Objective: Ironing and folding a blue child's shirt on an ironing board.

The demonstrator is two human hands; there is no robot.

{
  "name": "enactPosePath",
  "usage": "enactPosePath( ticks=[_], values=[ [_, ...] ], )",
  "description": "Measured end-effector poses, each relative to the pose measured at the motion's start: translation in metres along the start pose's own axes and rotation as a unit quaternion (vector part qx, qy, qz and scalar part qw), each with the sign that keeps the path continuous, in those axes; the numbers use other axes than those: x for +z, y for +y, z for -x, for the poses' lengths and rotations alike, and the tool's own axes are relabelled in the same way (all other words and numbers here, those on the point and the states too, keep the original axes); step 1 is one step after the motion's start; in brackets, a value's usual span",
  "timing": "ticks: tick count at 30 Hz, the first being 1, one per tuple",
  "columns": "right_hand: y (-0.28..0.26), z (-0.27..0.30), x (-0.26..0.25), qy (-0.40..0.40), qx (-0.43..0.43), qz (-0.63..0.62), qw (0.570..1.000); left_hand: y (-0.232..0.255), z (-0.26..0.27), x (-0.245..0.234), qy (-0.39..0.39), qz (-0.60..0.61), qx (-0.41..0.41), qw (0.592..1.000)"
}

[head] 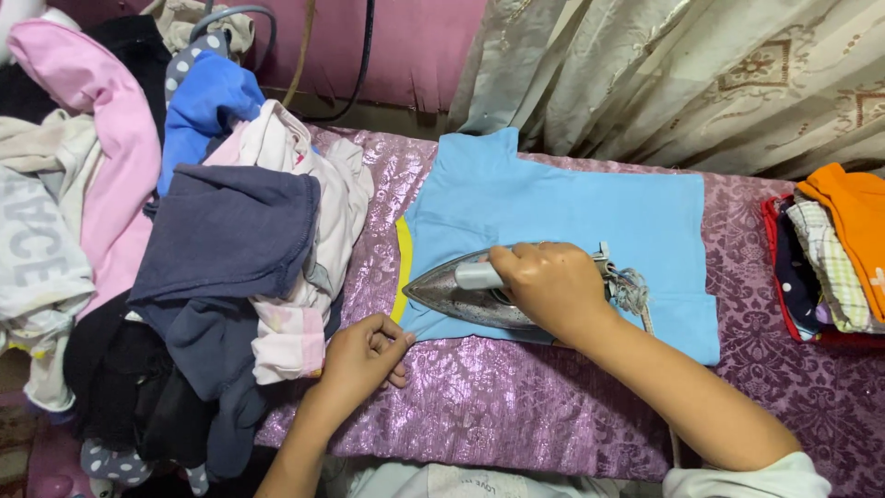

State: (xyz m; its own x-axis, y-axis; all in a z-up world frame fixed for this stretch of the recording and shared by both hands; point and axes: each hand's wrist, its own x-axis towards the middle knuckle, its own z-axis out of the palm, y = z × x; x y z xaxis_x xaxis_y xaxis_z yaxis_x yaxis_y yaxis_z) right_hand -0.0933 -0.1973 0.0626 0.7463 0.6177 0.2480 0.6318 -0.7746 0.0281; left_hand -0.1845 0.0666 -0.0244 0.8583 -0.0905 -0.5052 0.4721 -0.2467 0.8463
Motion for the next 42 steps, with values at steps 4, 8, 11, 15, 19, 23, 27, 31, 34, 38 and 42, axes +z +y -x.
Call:
enactPosePath(
  ticks=[4,8,11,15,19,23,27,31,34,38,42],
  values=[
    [0.01,0.001,0.015,0.012,0.077,0.072,0.994,0.003,-0.002,0.0,0.014,-0.009,-0.007,1.0],
    [0.027,-0.011,0.025,0.003,0.17,0.122,0.978,0.019,0.005,0.004,0.038,-0.033,-0.025,0.998],
    [0.034,-0.013,0.017,0.033,0.171,0.091,0.981,0.025,0.007,0.006,0.048,-0.017,-0.028,0.998],
    [0.022,0.008,-0.001,0.033,0.125,0.055,0.99,0.03,0.007,0.006,0.05,-0.037,-0.021,0.998],
    [0.005,0.041,-0.017,0.04,0.051,0.012,0.998,0.034,0.007,0.005,0.047,-0.055,-0.034,0.997],
    [0.017,0.071,-0.026,0.031,0.06,-0.005,0.998,0.034,0.004,0.003,0.034,-0.077,-0.052,0.995],
    [0.041,0.094,-0.034,-0.004,0.14,0.057,0.988,0.037,0.002,0.002,0.031,-0.064,-0.056,0.996],
    [0.061,0.12,-0.043,0.005,0.198,0.099,0.975,0.034,0.002,0.002,0.029,-0.067,-0.06,0.996],
    [0.073,0.138,-0.043,-0.033,0.259,0.163,0.951,0.038,0.002,0.002,0.027,-0.095,-0.073,0.992],
    [0.096,0.177,-0.036,-0.025,0.295,0.207,0.932,0.04,0.003,0.001,0.025,-0.116,-0.08,0.99],
    [0.112,0.208,-0.034,-0.024,0.36,0.225,0.905,0.038,0.002,0.002,0.026,-0.123,-0.069,0.99]
  ],
)
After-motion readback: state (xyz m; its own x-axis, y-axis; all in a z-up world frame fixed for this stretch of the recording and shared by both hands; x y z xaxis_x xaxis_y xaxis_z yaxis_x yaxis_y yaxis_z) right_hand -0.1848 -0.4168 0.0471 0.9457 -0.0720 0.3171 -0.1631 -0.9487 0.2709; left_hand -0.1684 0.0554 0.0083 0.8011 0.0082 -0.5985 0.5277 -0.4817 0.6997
